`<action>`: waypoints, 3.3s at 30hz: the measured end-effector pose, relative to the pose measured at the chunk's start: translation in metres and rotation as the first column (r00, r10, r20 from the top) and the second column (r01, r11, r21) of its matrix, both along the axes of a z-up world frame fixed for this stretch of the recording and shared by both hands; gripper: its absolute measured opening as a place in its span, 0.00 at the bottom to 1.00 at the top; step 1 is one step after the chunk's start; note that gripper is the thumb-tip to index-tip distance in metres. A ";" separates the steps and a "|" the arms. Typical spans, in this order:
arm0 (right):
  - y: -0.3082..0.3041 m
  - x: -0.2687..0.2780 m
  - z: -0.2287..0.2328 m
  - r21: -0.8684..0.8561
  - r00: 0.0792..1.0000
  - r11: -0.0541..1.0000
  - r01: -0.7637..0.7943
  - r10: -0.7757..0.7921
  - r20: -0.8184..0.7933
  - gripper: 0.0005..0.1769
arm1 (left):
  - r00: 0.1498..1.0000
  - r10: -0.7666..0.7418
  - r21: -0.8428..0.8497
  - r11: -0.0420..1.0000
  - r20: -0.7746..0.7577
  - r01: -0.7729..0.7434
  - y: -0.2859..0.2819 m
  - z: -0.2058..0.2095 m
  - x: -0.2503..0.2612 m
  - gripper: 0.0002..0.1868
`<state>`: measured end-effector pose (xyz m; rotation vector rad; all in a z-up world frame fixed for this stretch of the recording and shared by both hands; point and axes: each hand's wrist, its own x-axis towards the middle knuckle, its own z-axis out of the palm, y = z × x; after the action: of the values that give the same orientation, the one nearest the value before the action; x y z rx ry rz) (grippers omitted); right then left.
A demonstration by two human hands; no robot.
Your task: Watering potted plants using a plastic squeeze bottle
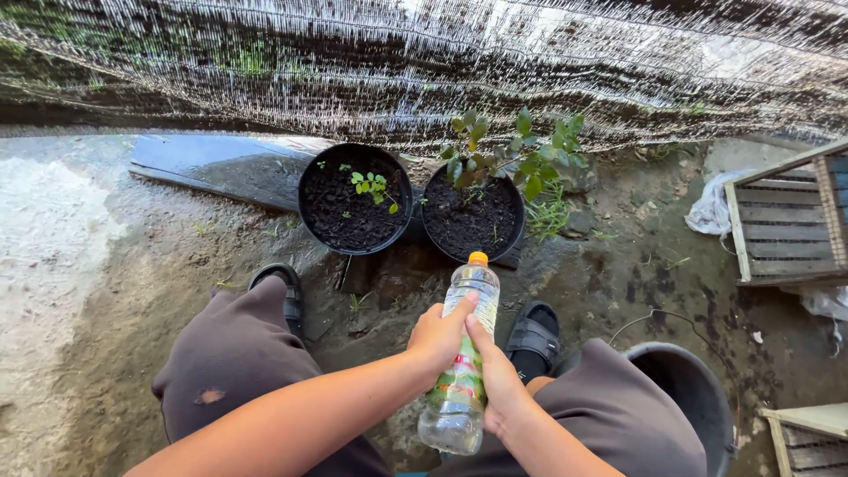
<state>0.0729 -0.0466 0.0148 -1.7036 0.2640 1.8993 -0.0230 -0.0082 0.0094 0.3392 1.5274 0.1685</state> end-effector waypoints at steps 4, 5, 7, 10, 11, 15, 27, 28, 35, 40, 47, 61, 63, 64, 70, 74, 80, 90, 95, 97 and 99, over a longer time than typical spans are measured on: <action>0.000 -0.002 0.001 -0.011 1.000 1.000 -0.012 0.012 -0.008 0.28 | 1.000 0.025 -0.002 1.000 -0.008 -0.025 -0.003 -0.001 -0.002 0.27; 0.000 -0.002 -0.002 -0.007 1.000 1.000 -0.025 0.025 -0.003 0.28 | 0.999 0.044 0.005 0.999 -0.002 -0.044 -0.004 -0.002 -0.002 0.27; -0.001 -0.002 -0.002 -0.002 0.999 0.999 -0.040 0.040 0.000 0.29 | 0.998 0.065 0.012 0.998 0.002 -0.065 -0.005 -0.003 -0.003 0.26; -0.002 -0.003 -0.002 -0.019 0.999 0.999 -0.037 0.037 -0.007 0.29 | 0.999 0.045 0.014 0.999 -0.011 -0.045 -0.007 -0.003 -0.003 0.27; -0.004 -0.003 -0.004 -0.017 0.999 0.999 -0.034 0.034 -0.013 0.29 | 0.999 0.033 0.016 0.999 -0.019 -0.033 -0.008 -0.004 -0.004 0.27; -0.007 -0.001 -0.010 0.005 0.998 1.000 -0.026 0.026 -0.050 0.30 | 0.999 0.031 0.011 0.999 -0.031 -0.030 -0.010 -0.005 -0.004 0.28; -0.011 -0.004 -0.009 -0.046 0.996 0.997 -0.065 0.062 -0.062 0.30 | 0.997 0.022 0.010 1.000 -0.075 -0.022 -0.019 -0.006 -0.007 0.28; -0.011 -0.005 -0.007 -0.044 0.996 0.997 -0.066 0.063 -0.062 0.30 | 0.997 0.023 0.011 1.000 -0.075 -0.022 -0.019 -0.005 -0.008 0.28; -0.012 -0.003 -0.011 -0.057 0.996 0.996 -0.076 0.073 -0.048 0.30 | 0.995 0.075 0.006 0.997 -0.066 -0.075 -0.021 0.000 -0.011 0.27; -0.014 -0.004 -0.009 -0.052 0.995 0.995 -0.080 0.077 -0.060 0.28 | 0.993 0.087 0.016 0.996 -0.076 -0.086 -0.024 0.002 -0.012 0.28; -0.016 -0.003 -0.012 -0.063 0.992 0.991 -0.115 0.111 -0.063 0.30 | 0.989 0.110 0.016 0.994 -0.095 -0.109 -0.030 -0.007 -0.010 0.29; -0.019 0.001 -0.013 -0.028 0.991 0.993 -0.117 0.115 -0.071 0.30 | 0.991 0.088 0.012 0.996 -0.104 -0.087 -0.031 -0.005 -0.003 0.28; -0.020 0.001 -0.011 -0.036 0.993 0.994 -0.103 0.101 -0.053 0.31 | 0.992 0.087 0.025 0.996 -0.095 -0.085 -0.032 -0.005 -0.002 0.27; -0.021 0.002 -0.012 -0.034 0.994 0.994 -0.100 0.099 -0.052 0.31 | 0.992 0.085 0.027 0.996 -0.094 -0.082 -0.032 -0.004 -0.001 0.27; -0.025 0.004 -0.014 -0.019 0.997 0.998 -0.061 0.060 -0.039 0.30 | 0.995 0.075 0.028 0.997 -0.073 -0.073 -0.033 -0.004 0.002 0.28; -0.026 0.005 -0.014 -0.019 0.998 0.998 -0.060 0.059 -0.027 0.30 | 0.996 0.057 0.040 0.998 -0.063 -0.055 -0.035 -0.011 0.004 0.28; -0.030 0.005 -0.015 -0.004 0.999 0.999 -0.033 0.033 -0.007 0.29 | 0.997 0.026 0.066 0.998 -0.066 -0.022 -0.039 -0.019 0.008 0.28; -0.037 0.010 -0.020 -0.002 0.998 0.998 -0.055 0.055 0.000 0.29 | 0.998 0.052 0.072 0.996 -0.045 -0.049 -0.045 -0.020 0.011 0.28; -0.041 0.012 -0.024 0.026 0.999 0.999 -0.039 0.039 -0.022 0.28 | 0.997 0.041 0.092 0.995 -0.059 -0.035 -0.049 -0.025 0.013 0.28; -0.043 0.013 -0.024 0.030 0.999 0.999 -0.023 0.024 -0.030 0.28 | 0.998 0.045 0.090 0.995 -0.052 -0.040 -0.051 -0.024 0.013 0.27; -0.043 0.013 -0.024 0.032 0.999 0.998 -0.045 0.045 -0.011 0.29 | 0.998 0.033 0.095 0.995 -0.061 -0.027 -0.052 -0.025 0.014 0.28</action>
<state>0.0862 -0.0898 -0.0096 -1.6912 0.2009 1.9367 -0.0089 -0.0599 -0.0157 0.3997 1.5901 0.2566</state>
